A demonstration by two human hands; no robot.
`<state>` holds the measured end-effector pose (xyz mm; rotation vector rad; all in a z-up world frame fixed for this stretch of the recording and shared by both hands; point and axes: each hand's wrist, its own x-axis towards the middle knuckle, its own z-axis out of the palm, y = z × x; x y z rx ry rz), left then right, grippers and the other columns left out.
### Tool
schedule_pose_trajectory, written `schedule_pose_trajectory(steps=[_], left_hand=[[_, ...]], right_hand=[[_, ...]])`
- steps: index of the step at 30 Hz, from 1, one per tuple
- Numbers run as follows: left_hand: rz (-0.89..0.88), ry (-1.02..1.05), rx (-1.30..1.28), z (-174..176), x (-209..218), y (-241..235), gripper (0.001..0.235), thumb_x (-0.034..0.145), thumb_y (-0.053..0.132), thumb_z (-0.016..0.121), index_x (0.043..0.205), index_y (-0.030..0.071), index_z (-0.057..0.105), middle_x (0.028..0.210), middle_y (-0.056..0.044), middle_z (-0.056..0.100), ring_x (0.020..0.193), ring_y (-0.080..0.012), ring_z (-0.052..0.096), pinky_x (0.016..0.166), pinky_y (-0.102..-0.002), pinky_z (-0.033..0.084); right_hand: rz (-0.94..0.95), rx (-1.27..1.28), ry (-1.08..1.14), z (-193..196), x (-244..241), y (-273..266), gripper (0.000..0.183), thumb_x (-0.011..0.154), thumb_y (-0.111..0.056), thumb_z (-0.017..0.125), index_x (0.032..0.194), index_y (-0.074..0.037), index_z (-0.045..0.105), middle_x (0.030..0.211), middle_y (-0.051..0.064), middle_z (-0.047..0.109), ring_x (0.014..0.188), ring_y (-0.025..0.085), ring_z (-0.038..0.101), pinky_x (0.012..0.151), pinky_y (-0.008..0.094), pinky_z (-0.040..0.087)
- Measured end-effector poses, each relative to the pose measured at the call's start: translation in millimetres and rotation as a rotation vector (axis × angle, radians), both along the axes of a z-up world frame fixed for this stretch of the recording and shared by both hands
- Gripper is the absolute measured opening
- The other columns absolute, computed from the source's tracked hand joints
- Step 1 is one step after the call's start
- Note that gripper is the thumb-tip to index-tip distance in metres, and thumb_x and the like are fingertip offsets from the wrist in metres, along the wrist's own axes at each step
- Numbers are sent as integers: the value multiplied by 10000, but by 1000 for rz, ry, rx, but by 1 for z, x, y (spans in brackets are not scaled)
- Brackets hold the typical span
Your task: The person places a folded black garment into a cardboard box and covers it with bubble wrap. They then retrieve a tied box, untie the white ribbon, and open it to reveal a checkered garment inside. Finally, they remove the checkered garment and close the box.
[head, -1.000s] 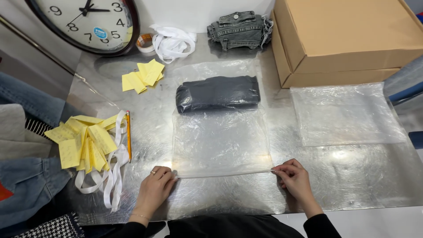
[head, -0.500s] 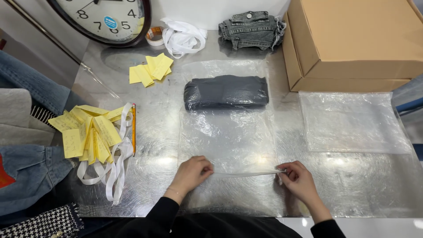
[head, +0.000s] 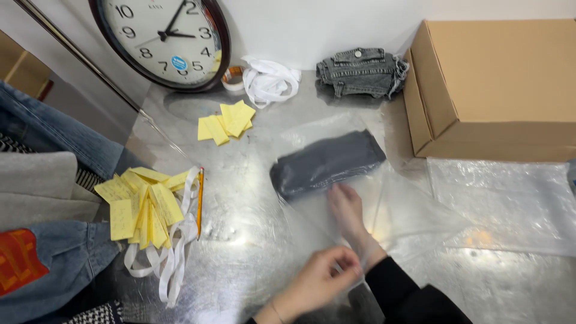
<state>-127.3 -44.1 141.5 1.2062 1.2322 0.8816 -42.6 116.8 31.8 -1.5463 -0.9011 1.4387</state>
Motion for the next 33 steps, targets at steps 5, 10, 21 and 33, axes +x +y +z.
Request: schedule_pose_trajectory(steps=[5,10,21,33], left_hand=[[-98,-311,-255,-4,7,9,57,1044,143,708,1062,99,677,941,4,656,804,-48,644,780,-192,645],[-148,-376,-350,34,-10,28,58,1061,156,696,1079,108,669,975,5,697,891,-50,696,881,-169,588],[792,-312,-636,-20,-123,88,917,917,632,444,1641,86,311,1633,-222,463,1464,-364,539,1199,-491,466],[1024,-286,-89,-128,-199,99,331,1138,228,455,1308,49,676,1118,-234,762,963,-323,762,807,-401,623]], right_hand=[[-269,-428,354,66,-36,51,1059,789,-459,798,1589,44,321,1615,288,398,1444,430,512,1098,519,549],[-248,-508,177,18,-53,99,823,706,-504,869,1360,-77,609,1350,95,674,1026,279,636,722,370,472],[156,-328,440,104,-22,73,371,955,-245,677,1195,34,726,1051,177,770,922,328,728,892,407,579],[250,-469,81,38,162,30,707,678,-124,876,1321,94,676,1119,319,744,968,419,743,807,555,602]])
